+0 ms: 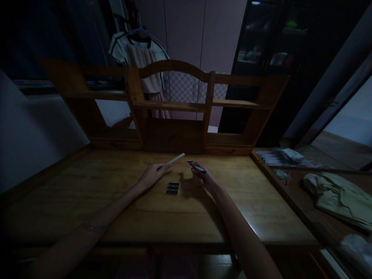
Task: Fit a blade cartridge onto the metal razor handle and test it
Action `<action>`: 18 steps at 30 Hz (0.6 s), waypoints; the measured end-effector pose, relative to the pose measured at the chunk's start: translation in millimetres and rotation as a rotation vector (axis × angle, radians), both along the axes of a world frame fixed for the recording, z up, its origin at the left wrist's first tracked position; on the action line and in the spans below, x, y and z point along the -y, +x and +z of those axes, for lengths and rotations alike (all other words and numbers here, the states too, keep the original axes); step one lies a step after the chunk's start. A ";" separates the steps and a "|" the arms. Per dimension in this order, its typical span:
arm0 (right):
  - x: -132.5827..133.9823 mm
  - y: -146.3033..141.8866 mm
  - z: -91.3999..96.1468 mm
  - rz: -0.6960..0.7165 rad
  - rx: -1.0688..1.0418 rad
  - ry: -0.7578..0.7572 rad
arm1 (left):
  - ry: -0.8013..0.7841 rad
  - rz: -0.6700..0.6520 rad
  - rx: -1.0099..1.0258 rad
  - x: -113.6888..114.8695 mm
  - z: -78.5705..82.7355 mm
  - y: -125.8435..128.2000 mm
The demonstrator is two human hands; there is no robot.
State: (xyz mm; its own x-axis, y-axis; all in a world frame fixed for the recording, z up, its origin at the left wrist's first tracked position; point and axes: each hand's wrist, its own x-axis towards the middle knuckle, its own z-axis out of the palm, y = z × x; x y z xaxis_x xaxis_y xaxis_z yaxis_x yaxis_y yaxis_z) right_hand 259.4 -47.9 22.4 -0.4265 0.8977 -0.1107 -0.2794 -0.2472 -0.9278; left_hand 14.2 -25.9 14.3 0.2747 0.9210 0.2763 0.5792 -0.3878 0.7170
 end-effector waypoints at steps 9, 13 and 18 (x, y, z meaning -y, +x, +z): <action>-1.5 -2.0 -4.6 0.053 0.039 -0.018 | -0.083 0.015 -0.049 2.4 -4.0 7.3; -3.3 -0.5 -3.9 0.052 0.015 -0.028 | -0.049 0.011 0.016 0.9 -2.0 3.6; -3.9 0.6 -3.0 0.104 0.022 -0.067 | -0.034 -0.089 0.043 2.5 -5.0 8.9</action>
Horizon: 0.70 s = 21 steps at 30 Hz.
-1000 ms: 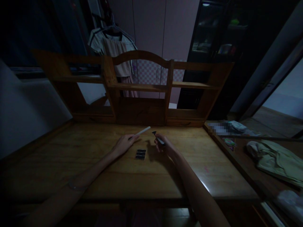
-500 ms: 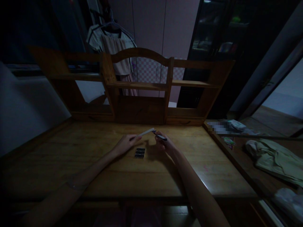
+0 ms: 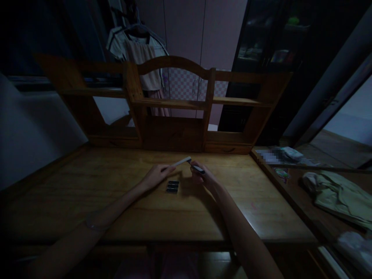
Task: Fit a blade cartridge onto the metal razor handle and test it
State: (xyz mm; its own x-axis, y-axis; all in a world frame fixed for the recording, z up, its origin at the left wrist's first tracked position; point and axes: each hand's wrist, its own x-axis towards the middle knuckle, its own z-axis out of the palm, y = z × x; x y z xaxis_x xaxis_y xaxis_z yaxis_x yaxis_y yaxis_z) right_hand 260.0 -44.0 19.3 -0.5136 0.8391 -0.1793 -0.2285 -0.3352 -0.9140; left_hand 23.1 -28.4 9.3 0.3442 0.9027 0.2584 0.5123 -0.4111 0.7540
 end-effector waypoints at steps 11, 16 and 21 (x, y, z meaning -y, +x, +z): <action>6.3 -1.6 5.2 -0.027 -0.003 0.089 | 0.028 -0.029 0.044 -4.0 -0.2 -2.6; 4.8 -0.3 1.9 0.034 -0.005 0.068 | -0.011 0.049 -0.045 -6.7 -2.6 -5.7; 3.0 2.3 2.9 0.044 -0.084 0.070 | -0.009 0.030 -0.018 -6.4 1.7 -9.4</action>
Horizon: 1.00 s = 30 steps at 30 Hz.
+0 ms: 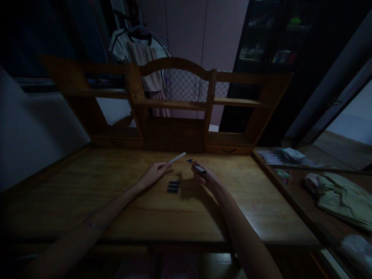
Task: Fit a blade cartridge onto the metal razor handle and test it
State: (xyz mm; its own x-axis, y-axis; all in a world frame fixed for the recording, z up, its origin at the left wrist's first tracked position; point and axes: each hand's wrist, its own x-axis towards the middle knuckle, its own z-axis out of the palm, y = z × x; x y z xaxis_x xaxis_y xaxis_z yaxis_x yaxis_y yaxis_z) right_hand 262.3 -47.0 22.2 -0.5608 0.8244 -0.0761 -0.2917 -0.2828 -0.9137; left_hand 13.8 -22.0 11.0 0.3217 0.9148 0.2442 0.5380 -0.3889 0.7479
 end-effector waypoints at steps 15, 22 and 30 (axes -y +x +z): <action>12.2 -5.8 8.7 -0.074 0.164 0.092 | 0.044 -0.064 0.015 6.5 4.6 6.6; 14.6 -7.6 11.1 -0.123 0.224 0.130 | 0.025 0.058 -0.020 4.7 7.1 4.4; 16.1 -8.1 11.7 -0.103 0.213 0.137 | 0.062 -0.003 -0.079 6.3 1.5 9.5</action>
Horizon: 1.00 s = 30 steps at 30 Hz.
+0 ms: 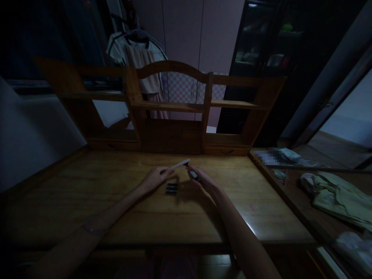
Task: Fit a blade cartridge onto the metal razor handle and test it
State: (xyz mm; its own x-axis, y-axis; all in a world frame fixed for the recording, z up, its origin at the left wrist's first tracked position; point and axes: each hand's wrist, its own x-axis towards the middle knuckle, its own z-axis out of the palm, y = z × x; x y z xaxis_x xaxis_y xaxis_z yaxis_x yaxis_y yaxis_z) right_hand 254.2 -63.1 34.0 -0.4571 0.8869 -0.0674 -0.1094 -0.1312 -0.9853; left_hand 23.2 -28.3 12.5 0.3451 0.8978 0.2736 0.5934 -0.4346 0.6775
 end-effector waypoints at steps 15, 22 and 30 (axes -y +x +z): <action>1.1 0.3 1.8 0.048 -0.027 -0.012 | -0.064 0.030 0.083 -2.1 2.1 -3.0; 2.3 -0.9 4.1 0.005 0.029 0.004 | -0.091 -0.041 0.112 1.0 2.7 0.7; 3.6 -1.1 5.0 0.007 0.030 0.033 | -0.100 -0.102 0.146 -1.5 3.1 -2.8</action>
State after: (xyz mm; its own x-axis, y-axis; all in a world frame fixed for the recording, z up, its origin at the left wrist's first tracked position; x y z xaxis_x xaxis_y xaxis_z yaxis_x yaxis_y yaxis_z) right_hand 253.1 -66.7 39.0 -0.4614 0.8857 -0.0518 -0.0792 -0.0992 -0.9919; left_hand 20.4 -26.9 15.6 0.3988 0.8853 0.2391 0.4417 -0.4139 0.7960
